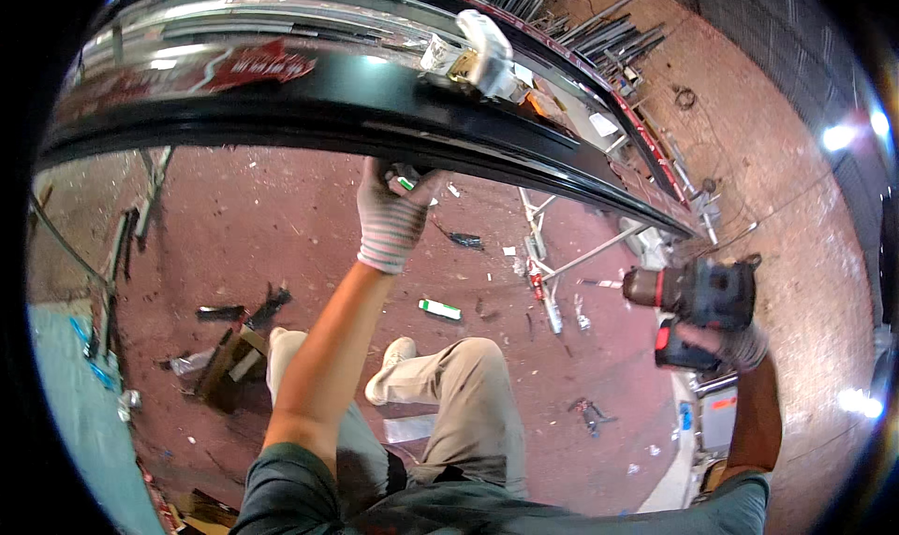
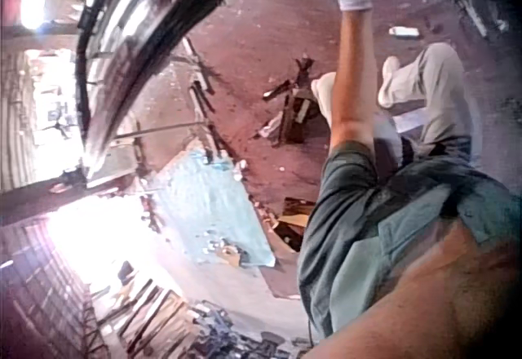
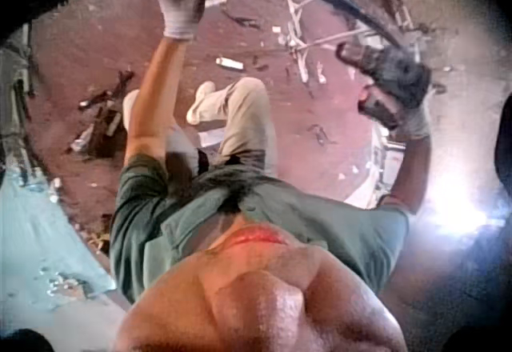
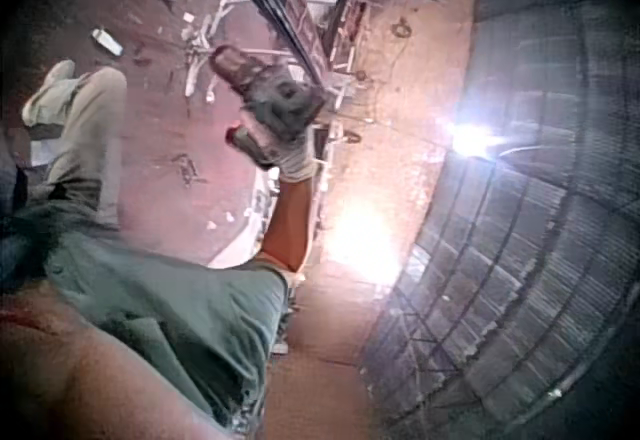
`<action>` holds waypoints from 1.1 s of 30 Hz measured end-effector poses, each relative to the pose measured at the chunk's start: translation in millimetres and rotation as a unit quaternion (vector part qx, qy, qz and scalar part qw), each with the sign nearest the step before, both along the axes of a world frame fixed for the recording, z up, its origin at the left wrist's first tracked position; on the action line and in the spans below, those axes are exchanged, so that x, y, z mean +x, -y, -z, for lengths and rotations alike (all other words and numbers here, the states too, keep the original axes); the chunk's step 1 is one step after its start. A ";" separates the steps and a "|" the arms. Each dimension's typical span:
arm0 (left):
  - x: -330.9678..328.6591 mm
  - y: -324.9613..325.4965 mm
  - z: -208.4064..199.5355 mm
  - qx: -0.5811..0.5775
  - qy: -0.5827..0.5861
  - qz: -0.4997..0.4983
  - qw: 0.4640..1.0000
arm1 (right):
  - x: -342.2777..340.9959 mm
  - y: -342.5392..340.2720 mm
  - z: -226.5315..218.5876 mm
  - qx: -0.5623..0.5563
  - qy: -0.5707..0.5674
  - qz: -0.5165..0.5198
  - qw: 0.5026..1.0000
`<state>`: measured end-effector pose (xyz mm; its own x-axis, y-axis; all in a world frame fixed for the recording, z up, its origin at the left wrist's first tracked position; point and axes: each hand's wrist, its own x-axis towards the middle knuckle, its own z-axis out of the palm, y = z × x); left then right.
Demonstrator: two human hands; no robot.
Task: The person sits on the floor and assembles a long black metal frame by attaching a plastic or metal component using a cordless drill. They repeatedly position the component, drill screws, and adjust the frame to secure the attachment.
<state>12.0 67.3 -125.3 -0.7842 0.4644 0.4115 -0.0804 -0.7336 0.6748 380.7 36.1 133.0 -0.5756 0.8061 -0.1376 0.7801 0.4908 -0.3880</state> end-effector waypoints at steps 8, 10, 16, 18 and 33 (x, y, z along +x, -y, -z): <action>38.1 -58.2 13.9 -0.002 0.080 0.243 0.967 | 81.0 10.9 220.1 -0.070 -0.202 0.078 0.974; 32.1 -59.7 -0.6 0.007 0.039 0.288 0.957 | 83.6 17.5 255.5 -0.160 -0.270 0.195 0.930; 31.5 -72.3 -4.7 0.052 0.141 0.343 0.927 | 167.5 31.5 398.2 -0.090 -0.318 0.240 0.913; 33.6 -73.4 -9.1 0.101 0.264 0.395 0.874 | 177.0 39.0 414.7 -0.071 -0.272 0.230 0.932; 57.8 -54.0 -2.2 -0.067 -0.004 0.167 0.984 | 158.9 53.3 479.0 -0.173 -0.412 0.194 0.873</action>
